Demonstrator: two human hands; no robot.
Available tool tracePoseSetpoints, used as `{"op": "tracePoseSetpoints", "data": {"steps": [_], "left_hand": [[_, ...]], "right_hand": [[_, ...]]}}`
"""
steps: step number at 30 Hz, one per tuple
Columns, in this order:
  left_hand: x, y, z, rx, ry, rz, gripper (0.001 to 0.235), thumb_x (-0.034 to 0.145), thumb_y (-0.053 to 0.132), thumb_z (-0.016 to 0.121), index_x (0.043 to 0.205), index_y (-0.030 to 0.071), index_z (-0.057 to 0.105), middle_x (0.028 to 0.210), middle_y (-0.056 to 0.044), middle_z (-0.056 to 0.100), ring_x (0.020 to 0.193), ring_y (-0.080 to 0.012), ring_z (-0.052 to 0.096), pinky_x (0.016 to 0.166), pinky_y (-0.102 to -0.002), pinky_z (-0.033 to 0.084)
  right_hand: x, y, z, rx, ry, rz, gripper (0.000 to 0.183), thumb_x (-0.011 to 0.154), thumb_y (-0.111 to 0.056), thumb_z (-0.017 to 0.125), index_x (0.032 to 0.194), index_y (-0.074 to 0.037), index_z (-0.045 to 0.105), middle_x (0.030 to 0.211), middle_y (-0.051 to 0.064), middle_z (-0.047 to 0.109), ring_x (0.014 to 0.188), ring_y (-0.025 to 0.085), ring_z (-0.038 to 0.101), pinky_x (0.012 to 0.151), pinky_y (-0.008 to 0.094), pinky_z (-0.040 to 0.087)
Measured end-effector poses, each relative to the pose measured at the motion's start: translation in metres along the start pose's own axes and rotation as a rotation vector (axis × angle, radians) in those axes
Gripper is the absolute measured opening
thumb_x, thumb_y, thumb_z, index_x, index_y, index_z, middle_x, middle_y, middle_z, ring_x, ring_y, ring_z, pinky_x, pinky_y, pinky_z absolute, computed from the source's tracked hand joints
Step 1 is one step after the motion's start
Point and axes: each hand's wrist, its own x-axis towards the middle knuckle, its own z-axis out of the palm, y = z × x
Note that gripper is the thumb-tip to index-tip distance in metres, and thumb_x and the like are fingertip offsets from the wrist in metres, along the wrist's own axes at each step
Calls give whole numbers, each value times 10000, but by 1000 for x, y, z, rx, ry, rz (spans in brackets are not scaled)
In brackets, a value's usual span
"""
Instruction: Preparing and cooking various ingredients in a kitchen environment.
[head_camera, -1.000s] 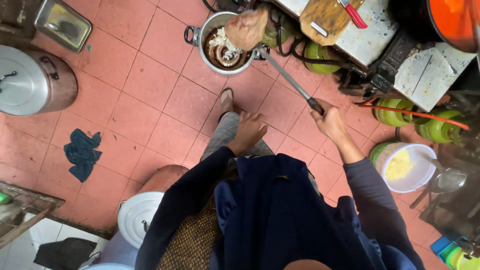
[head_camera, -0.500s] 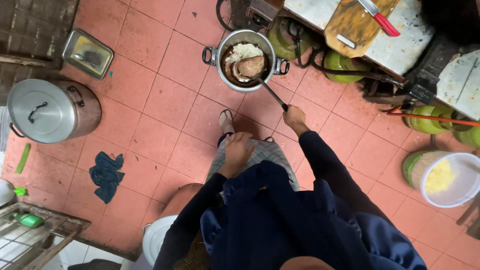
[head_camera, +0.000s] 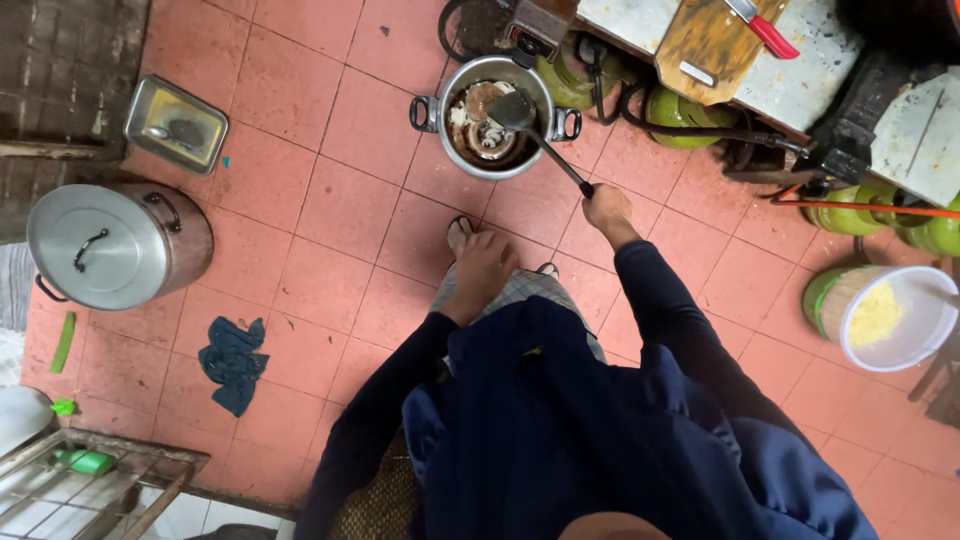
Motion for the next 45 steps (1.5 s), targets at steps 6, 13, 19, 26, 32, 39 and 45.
{"op": "tracePoseSetpoints", "data": {"steps": [6,13,19,26,32,39,45], "left_hand": [[23,2,-32,-17,148,167,249,865,286,721,1071,148,696,1055,-50,675,1029,-310,600,1019,-555,401],[66,27,-47,-82,-12,158,293,881,275,680,1121,106,675,1148,-87,672,1112,-355,587,1002,-563,385],[108,77,-34,-61,57,280,229,923,260,673,1114,134,678,1120,-74,668,1122,-347,584,1093,-627,322],[164,107,4,-42,162,199,175,865,254,674,1015,167,697,1124,-74,684,1105,-335,593,1073,-587,349],[184,129,9,-105,222,-6,271,879,286,677,1107,141,696,1151,-80,680,1160,-340,586,1113,-543,342],[192,127,32,-54,241,-141,329,862,330,689,1139,152,703,1177,-70,691,1187,-307,589,1133,-528,323],[193,136,18,-32,233,-208,305,884,323,678,1152,182,712,1202,-50,696,1210,-292,583,1152,-538,315]], "right_hand": [[-98,40,-63,167,24,-35,415,848,-391,727,1237,-247,750,1061,148,763,1008,350,715,872,455,559],[-166,61,-152,411,125,-62,447,813,-371,776,1228,-207,757,903,139,781,812,231,707,788,371,548],[-129,33,-312,248,360,-118,459,885,-406,740,1291,-191,722,879,172,740,732,286,675,721,413,533],[42,41,-487,-229,321,-306,415,930,-368,720,1266,-126,728,1076,249,725,1003,445,682,857,527,543],[148,40,-507,-361,156,-343,401,908,-366,725,1214,-110,763,1113,251,730,1052,432,687,896,501,547],[177,10,-434,-165,318,-303,341,933,-327,672,1140,-64,740,1113,258,713,1044,441,674,889,532,536],[187,19,-402,-258,432,-313,335,1019,-267,612,1267,-43,636,1097,245,710,981,423,703,826,526,551]]}}
